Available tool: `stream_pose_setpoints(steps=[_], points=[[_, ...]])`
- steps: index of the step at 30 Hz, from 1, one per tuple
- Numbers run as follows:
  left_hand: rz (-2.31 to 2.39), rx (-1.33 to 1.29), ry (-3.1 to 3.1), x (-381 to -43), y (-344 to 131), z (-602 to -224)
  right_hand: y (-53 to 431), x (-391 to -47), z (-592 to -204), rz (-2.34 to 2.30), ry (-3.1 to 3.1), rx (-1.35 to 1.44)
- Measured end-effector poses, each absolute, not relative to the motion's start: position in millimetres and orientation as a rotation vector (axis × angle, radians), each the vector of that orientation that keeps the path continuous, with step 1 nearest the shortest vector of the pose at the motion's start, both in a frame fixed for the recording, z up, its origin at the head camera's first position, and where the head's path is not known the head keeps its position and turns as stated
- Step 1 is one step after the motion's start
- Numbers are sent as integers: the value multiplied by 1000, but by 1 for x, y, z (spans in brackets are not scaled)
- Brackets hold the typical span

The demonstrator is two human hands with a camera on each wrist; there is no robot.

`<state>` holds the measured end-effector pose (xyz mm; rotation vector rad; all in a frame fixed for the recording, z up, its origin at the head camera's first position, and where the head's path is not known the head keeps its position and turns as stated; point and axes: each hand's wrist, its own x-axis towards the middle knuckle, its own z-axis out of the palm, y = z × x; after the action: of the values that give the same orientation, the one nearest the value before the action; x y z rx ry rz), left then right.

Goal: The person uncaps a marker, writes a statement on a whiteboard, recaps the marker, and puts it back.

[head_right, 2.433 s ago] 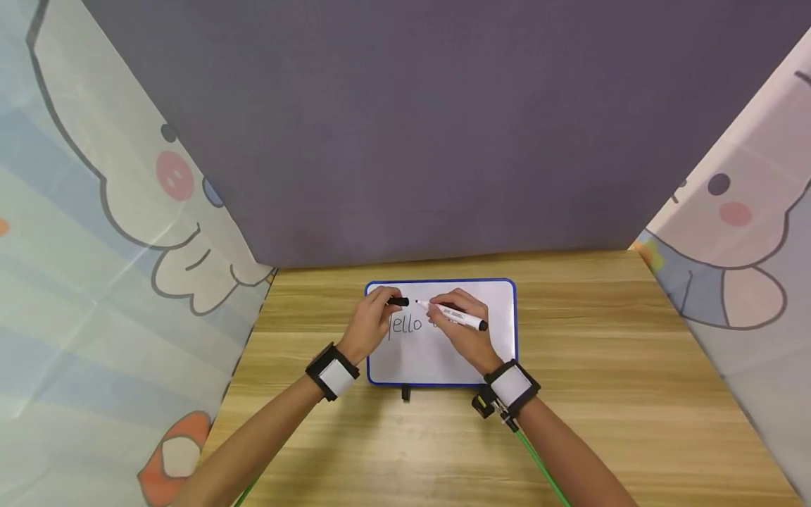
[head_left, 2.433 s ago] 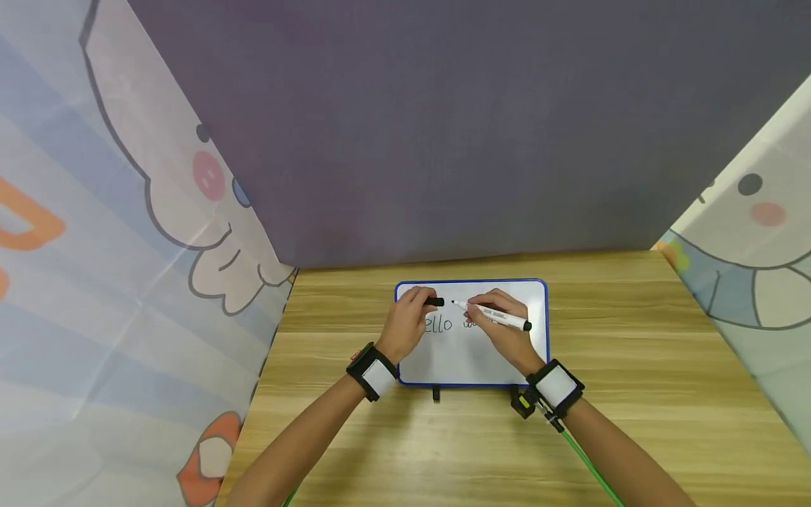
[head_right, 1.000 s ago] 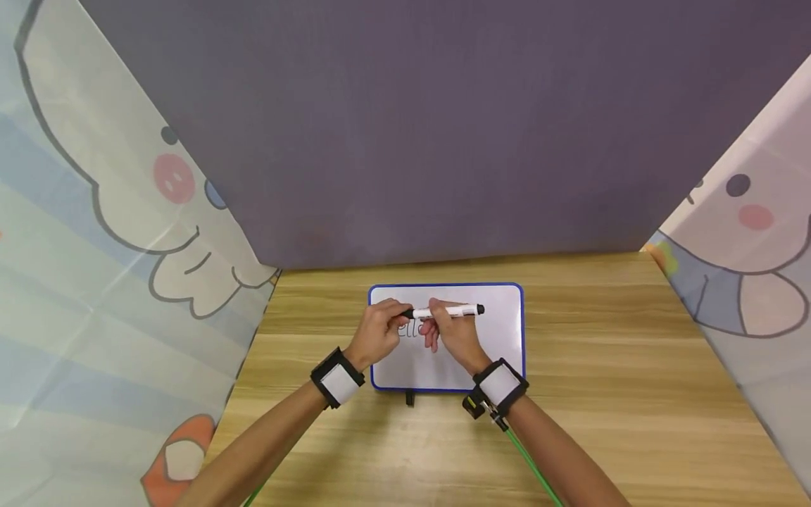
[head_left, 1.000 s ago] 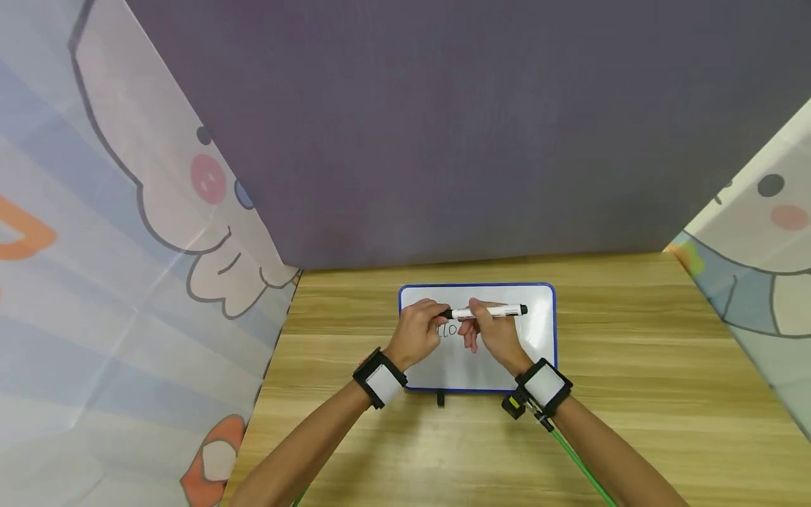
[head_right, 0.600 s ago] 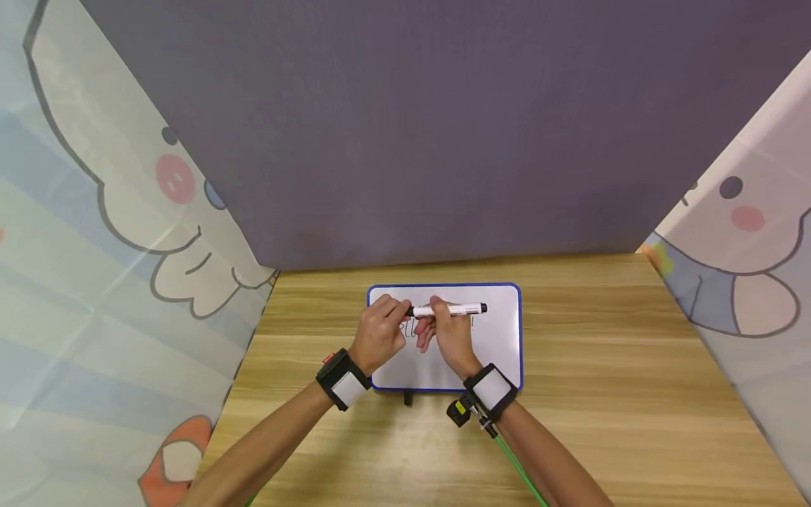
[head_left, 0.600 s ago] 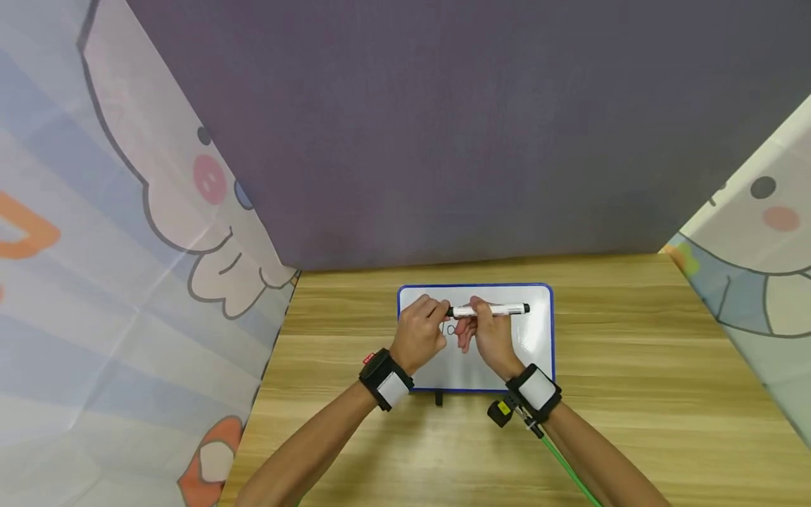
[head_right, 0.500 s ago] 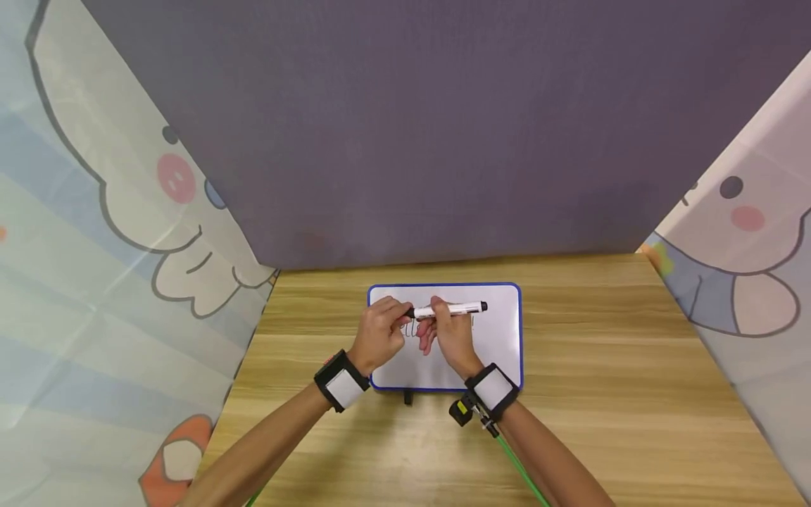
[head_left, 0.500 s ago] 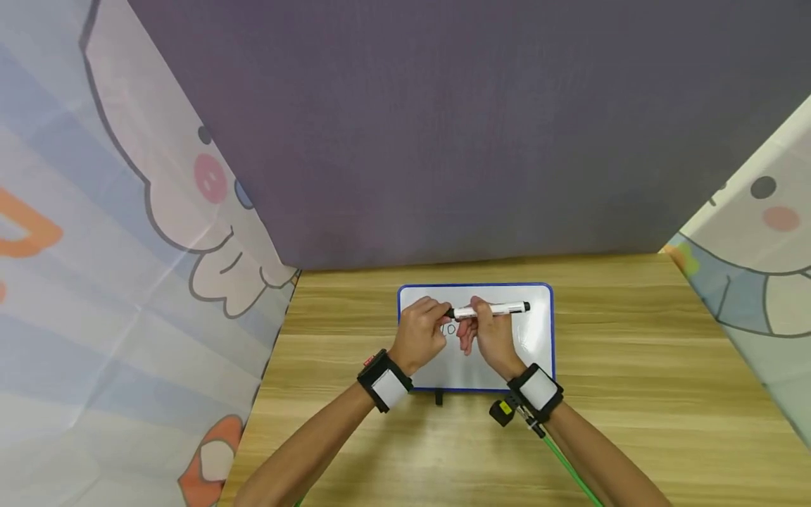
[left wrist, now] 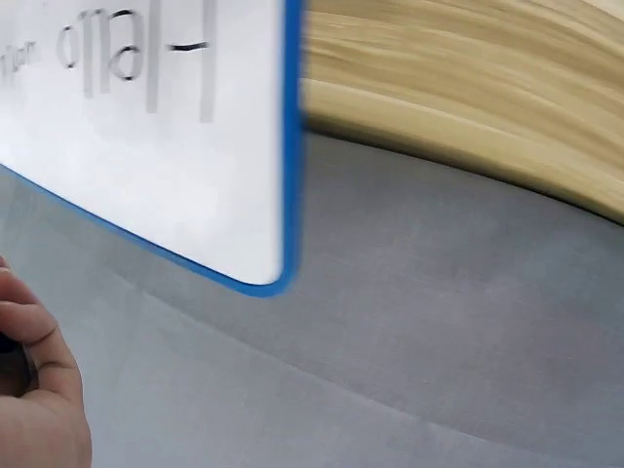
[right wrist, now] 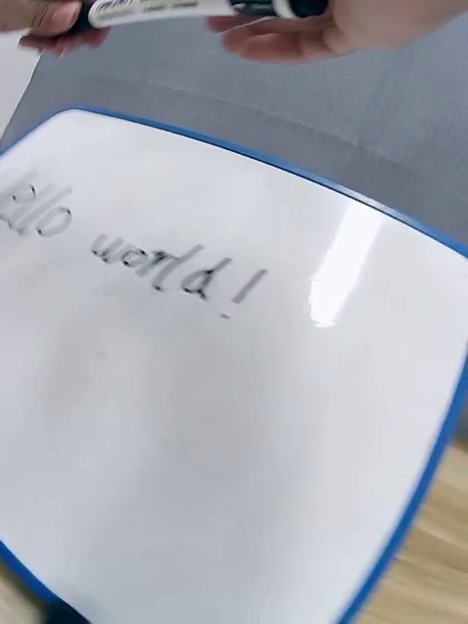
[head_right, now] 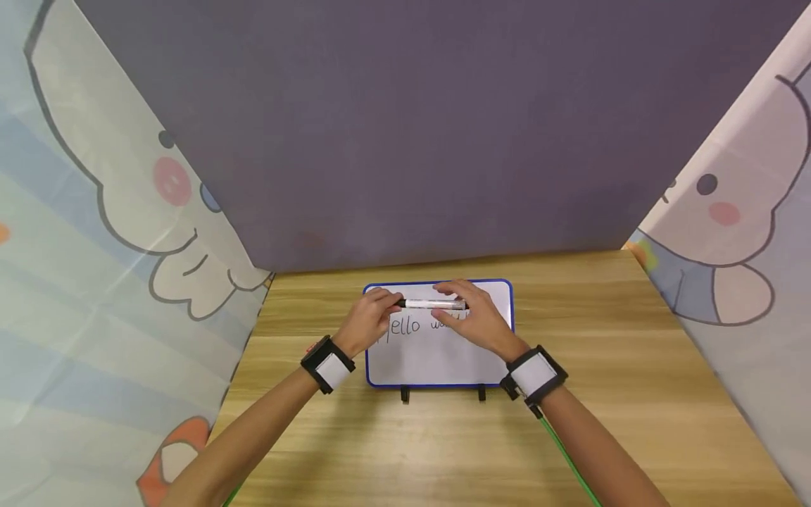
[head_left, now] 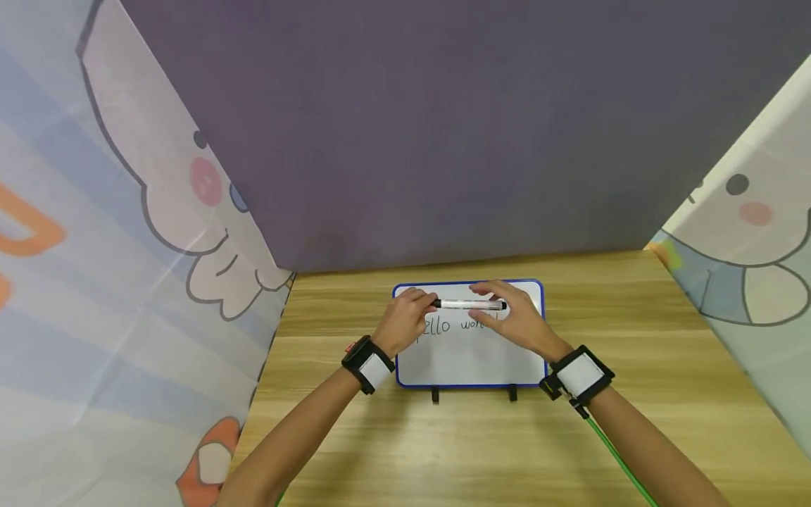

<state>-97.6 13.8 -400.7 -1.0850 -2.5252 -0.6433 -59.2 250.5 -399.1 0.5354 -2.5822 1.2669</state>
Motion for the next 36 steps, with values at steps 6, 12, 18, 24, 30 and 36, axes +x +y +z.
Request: stream_pose_setpoints(steps=[6,12,18,24,30,36], points=[[-598,-1052,-2554,-106,20,-401,265,-62,-413,1122,-2487,582],[-744,-845,-2588,-117,-4,-411,334,-43,-454,1114,-2222,-2],[-874,-520,-2628,-126,-34,-423,394,-3,-520,1030,-2262,-595],[-857,-448,-2629,-131,-45,-432,405,28,-558,905,-2288,-794],[-867,-385,-2638,-132,-50,-435,402,41,-567,822,-2309,-853],[-920,-274,-2652,-139,-58,-435,402,41,-573,765,-2351,-889]])
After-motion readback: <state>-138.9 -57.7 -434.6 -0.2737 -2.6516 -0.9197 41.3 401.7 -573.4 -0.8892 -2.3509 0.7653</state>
